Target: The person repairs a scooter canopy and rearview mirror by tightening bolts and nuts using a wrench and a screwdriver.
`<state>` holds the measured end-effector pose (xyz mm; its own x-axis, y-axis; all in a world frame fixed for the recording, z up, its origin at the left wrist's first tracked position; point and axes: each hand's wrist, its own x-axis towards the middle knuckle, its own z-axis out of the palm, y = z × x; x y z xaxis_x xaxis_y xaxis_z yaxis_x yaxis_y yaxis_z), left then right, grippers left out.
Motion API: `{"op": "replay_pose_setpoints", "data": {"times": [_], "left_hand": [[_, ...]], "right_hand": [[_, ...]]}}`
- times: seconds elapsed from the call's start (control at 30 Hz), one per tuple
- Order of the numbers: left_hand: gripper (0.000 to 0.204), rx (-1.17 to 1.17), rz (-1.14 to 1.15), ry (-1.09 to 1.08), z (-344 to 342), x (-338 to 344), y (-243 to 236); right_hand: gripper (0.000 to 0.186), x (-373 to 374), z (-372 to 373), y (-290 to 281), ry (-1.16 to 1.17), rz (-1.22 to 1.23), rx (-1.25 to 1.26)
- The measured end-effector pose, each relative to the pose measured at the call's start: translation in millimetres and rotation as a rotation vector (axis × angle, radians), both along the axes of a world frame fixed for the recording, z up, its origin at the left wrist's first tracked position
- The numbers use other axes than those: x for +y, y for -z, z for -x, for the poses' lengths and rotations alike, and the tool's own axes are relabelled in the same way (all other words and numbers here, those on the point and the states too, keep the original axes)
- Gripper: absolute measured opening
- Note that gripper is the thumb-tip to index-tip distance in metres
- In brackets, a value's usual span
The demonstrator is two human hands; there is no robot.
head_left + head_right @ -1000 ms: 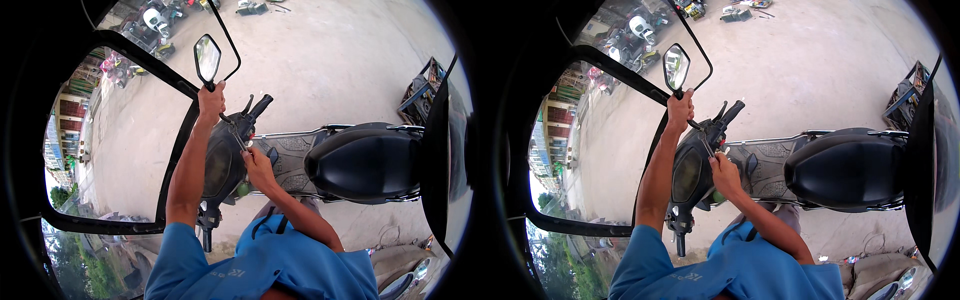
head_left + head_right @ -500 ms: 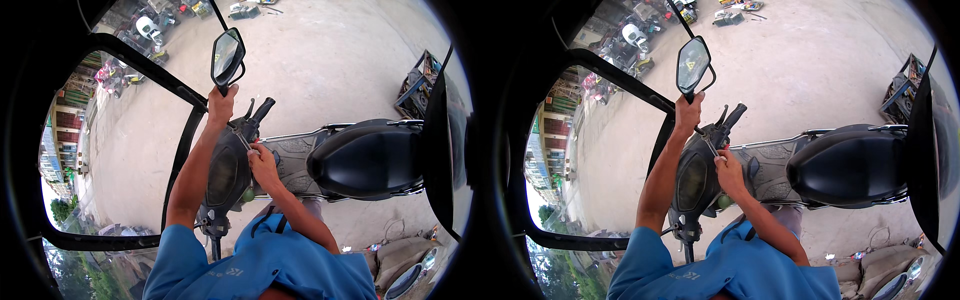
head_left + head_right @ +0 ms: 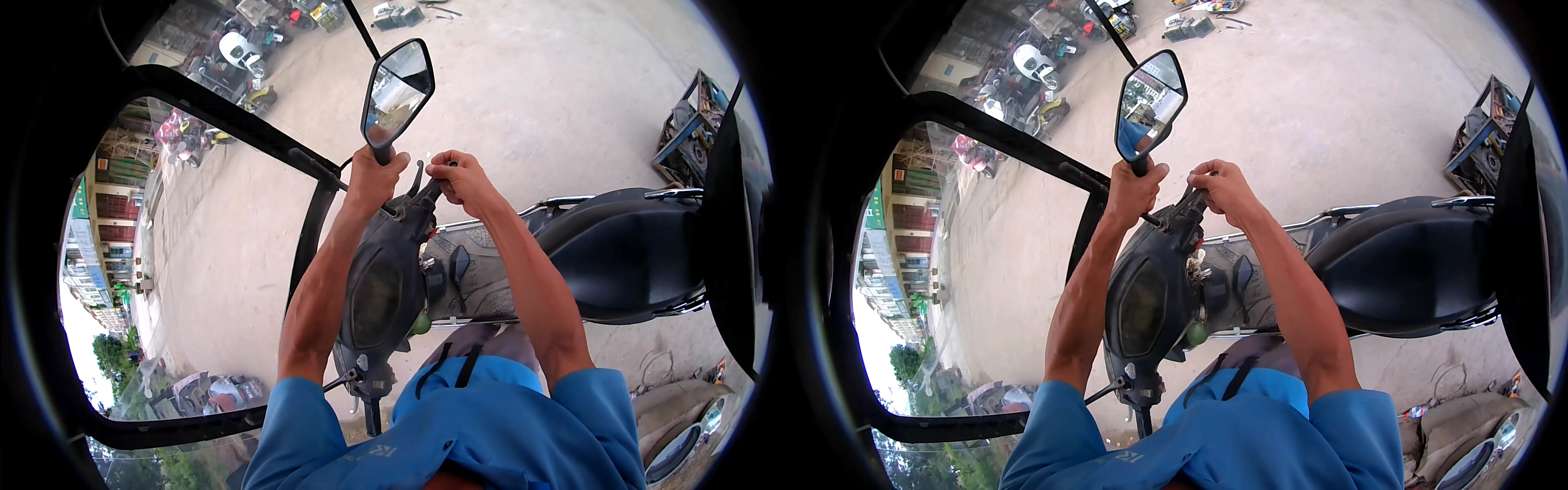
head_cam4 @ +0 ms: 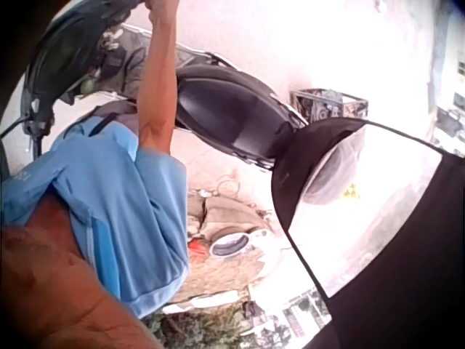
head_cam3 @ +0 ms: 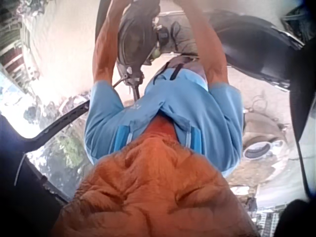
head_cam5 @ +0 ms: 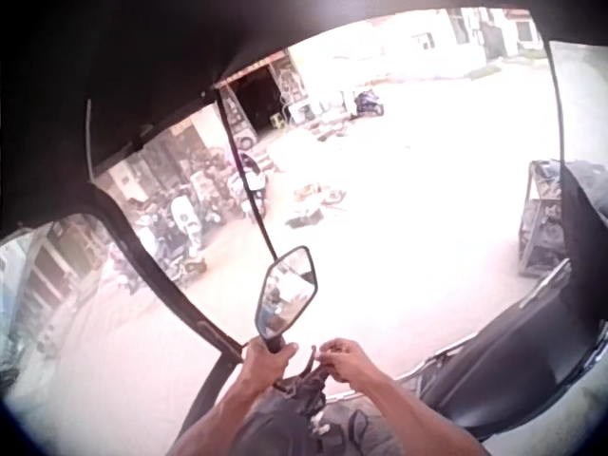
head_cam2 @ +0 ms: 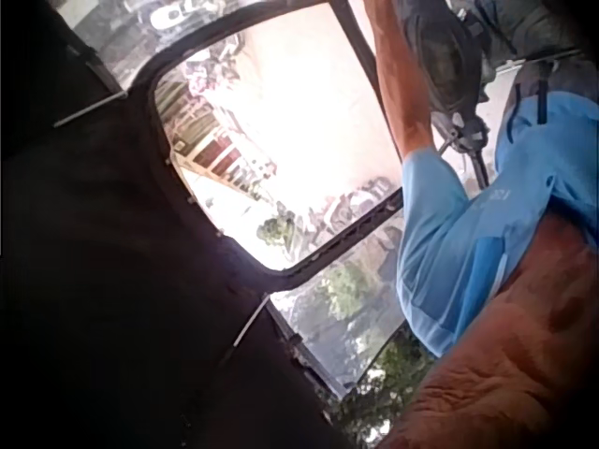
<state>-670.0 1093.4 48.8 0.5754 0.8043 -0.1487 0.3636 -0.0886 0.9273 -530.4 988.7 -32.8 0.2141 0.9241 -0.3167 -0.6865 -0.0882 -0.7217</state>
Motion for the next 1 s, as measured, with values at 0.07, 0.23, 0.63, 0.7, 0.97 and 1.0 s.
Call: {"op": "replay_pose_setpoints", "data": {"times": [0.07, 0.23, 0.63, 0.7, 0.97, 1.0], "left_hand": [[0.031, 0.015, 0.025, -0.013, -4.3, -4.9, -9.3], [0.03, 0.018, 0.031, -0.004, -3.5, -3.9, -10.3], [0.032, -0.047, 0.036, -0.014, -12.0, -12.4, -7.3], [0.035, -0.058, 0.035, -0.019, -5.4, -6.2, -0.4], [0.04, -0.046, -0.011, -0.027, -7.6, -10.2, -0.4], [0.04, -0.038, -0.019, -0.039, -7.6, -10.4, 0.1]], "right_hand": [[0.022, 12.5, 1.2, 0.0, 0.02, -0.018, -0.113], [0.023, 47.1, 15.3, 24.4, 0.206, -0.03, -0.321], [0.032, -11.2, -19.4, 20.6, 0.433, 0.082, -0.311], [0.037, -44.1, 1.5, 18.9, 0.342, 0.134, -0.202], [0.029, -120.6, 121.4, 10.9, 0.239, 0.073, 0.173], [0.028, -122.7, 127.3, 12.1, 0.26, 0.05, 0.187]]}}
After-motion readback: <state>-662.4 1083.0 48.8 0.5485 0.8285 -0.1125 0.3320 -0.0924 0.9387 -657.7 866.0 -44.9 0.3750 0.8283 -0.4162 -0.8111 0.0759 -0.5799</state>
